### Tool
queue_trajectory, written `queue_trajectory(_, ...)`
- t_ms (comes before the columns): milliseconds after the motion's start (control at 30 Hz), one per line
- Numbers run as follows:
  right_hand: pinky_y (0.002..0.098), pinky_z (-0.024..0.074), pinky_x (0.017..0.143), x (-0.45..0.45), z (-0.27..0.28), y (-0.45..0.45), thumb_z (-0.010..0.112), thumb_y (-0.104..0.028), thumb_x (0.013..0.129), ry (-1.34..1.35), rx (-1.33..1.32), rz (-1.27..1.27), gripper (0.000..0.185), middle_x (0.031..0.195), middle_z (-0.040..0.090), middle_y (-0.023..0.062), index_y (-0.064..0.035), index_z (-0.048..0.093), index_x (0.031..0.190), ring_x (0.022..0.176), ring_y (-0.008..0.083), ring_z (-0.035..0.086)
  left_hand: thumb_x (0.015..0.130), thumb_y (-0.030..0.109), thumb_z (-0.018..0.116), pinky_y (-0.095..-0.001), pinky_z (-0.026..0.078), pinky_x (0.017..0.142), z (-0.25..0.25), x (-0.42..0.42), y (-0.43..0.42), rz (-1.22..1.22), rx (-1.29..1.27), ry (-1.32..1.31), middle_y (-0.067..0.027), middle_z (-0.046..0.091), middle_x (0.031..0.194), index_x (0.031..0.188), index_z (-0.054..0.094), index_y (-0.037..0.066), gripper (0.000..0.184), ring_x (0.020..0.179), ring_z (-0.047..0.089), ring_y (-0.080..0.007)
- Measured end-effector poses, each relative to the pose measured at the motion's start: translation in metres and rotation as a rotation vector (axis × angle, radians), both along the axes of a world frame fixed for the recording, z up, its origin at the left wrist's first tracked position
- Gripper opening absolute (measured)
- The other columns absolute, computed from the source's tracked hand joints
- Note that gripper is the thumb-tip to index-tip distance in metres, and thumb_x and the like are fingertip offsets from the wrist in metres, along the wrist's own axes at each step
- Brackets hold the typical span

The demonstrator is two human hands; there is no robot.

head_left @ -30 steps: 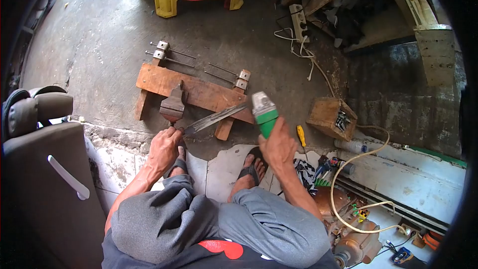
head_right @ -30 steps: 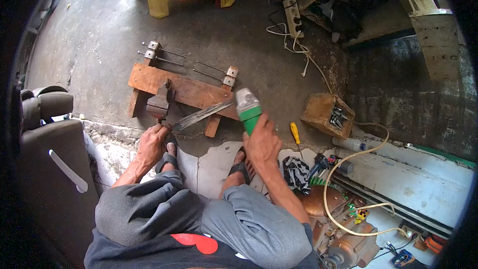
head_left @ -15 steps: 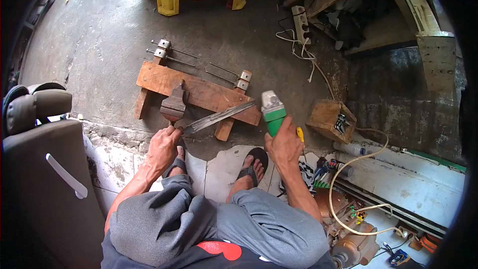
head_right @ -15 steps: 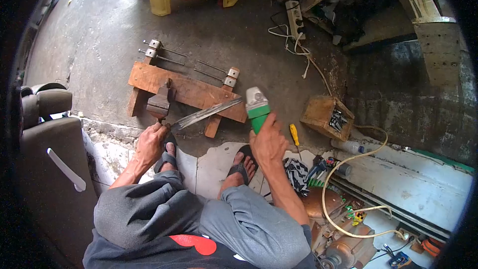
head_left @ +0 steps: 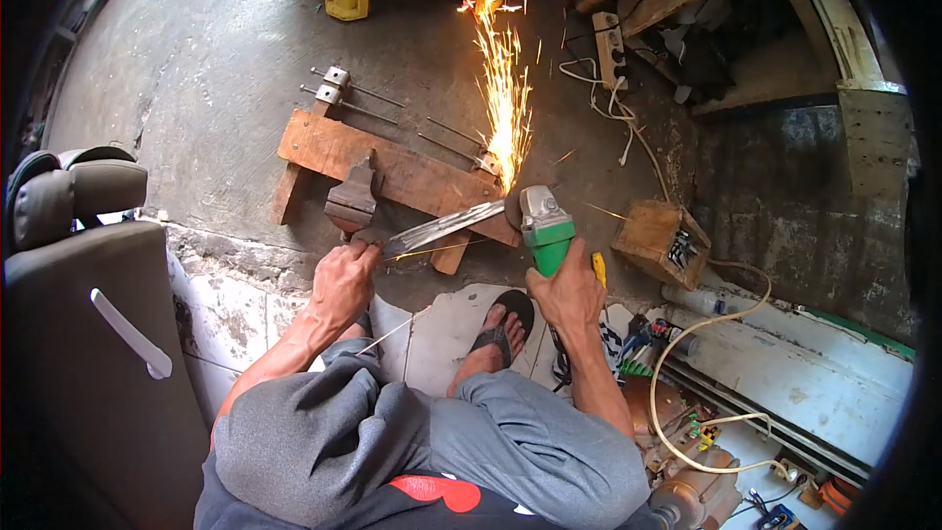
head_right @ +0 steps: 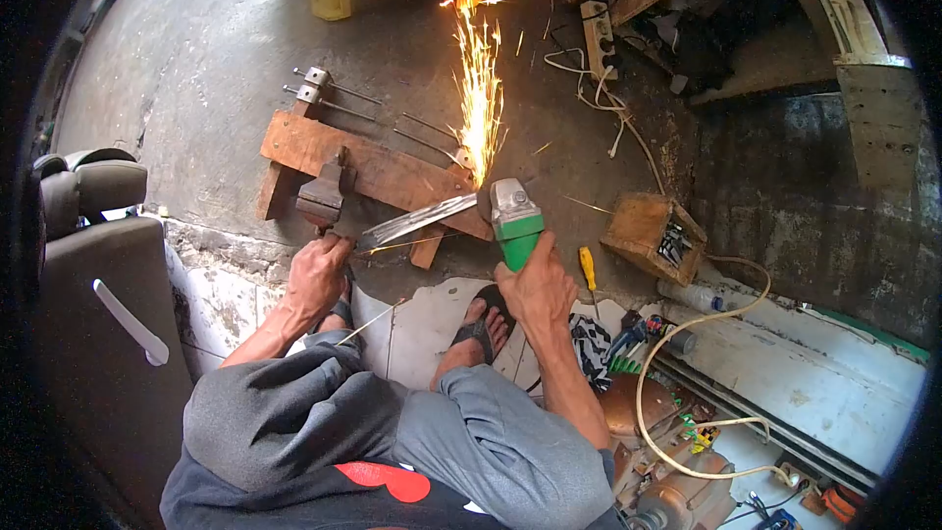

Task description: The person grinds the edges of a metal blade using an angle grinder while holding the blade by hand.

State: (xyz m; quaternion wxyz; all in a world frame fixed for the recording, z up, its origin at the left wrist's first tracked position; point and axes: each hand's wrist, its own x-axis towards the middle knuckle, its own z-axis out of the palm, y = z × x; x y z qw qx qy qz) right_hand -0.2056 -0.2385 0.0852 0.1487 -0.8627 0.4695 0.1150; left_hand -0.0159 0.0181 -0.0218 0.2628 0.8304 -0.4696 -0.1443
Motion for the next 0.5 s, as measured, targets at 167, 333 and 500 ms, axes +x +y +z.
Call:
queue_trajectory(167,0.0597,0.0536,0.076,-0.006,0.000,0.018,0.073,-0.029,0.079,0.016,0.147,0.023,0.064,0.102,0.066,0.0364,0.0052,0.043,0.123,0.088,0.0543,0.068,0.074,-0.001,0.063,-0.0417,0.058,0.074,-0.005,-0.003,-0.028,-0.047,0.029,0.003,-0.0155,0.068,0.099,0.118,0.067,0.002,0.044,0.086,0.070,-0.0345)
queue_trajectory(333,0.0605,0.0539,0.075,-0.011,-0.006,0.033,0.074,-0.030,0.078,0.010,0.186,0.134,0.080,0.102,0.067,0.0352,0.0067,0.036,0.138,0.088,0.0536,0.068,0.082,0.002,0.064,-0.0422,0.058,0.066,-0.008,-0.002,-0.038,-0.082,-0.012,-0.029,-0.0165,0.065,0.096,0.122,0.064,0.003,0.039,0.080,0.070,-0.0351)
queue_trajectory(500,0.0600,0.0545,0.076,-0.010,-0.001,0.041,0.074,-0.030,0.078,0.006,0.242,0.170,0.080,0.105,0.066,0.0353,0.0047,0.036,0.140,0.088,0.0524,0.069,0.074,-0.001,0.065,-0.0432,0.060,0.069,-0.003,0.001,-0.040,-0.081,0.027,0.003,-0.0166,0.067,0.099,0.121,0.066,0.002,0.047,0.082,0.071,-0.0358)
